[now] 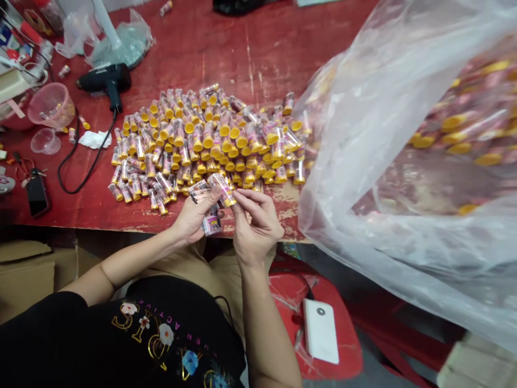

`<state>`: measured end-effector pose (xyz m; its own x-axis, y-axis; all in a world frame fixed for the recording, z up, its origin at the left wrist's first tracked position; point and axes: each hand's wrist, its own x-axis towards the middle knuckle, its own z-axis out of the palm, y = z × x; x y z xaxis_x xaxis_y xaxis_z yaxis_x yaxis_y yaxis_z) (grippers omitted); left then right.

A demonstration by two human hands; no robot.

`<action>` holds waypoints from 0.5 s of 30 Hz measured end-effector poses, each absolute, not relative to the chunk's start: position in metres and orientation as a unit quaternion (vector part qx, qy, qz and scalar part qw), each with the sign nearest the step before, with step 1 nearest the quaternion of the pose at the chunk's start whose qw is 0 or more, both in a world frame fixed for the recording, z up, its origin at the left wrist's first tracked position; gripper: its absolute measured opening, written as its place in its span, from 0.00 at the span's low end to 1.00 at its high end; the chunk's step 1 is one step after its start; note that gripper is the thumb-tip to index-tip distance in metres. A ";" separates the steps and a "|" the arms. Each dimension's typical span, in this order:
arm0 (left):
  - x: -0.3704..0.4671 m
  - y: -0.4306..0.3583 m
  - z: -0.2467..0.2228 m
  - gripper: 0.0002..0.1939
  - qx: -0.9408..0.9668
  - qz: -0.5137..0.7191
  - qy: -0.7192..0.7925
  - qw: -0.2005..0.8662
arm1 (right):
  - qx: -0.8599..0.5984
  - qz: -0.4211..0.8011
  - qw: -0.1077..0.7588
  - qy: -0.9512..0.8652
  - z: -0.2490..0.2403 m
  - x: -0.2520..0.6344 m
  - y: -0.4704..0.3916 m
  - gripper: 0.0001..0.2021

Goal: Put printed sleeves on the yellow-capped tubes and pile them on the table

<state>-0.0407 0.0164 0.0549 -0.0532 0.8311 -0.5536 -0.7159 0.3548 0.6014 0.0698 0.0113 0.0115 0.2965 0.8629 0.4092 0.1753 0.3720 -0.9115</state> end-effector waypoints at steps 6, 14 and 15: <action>-0.055 0.048 0.058 0.18 0.038 0.583 0.450 0.675 | -0.460 0.250 0.645 -0.557 0.016 0.045 0.077 0.07; -0.074 0.020 0.058 0.11 -0.006 0.517 0.526 0.675 | -0.586 0.126 0.514 -0.613 0.018 0.154 0.182 0.15; -0.076 0.017 0.056 0.11 -0.001 0.508 0.534 0.676 | -0.633 0.097 0.497 -0.585 0.016 0.192 0.187 0.13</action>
<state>-0.0756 0.0166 0.0556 -0.0868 0.6853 -0.7231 -0.6875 0.4841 0.5413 0.1918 0.1875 0.0165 0.2970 0.8375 0.4586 0.6440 0.1789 -0.7438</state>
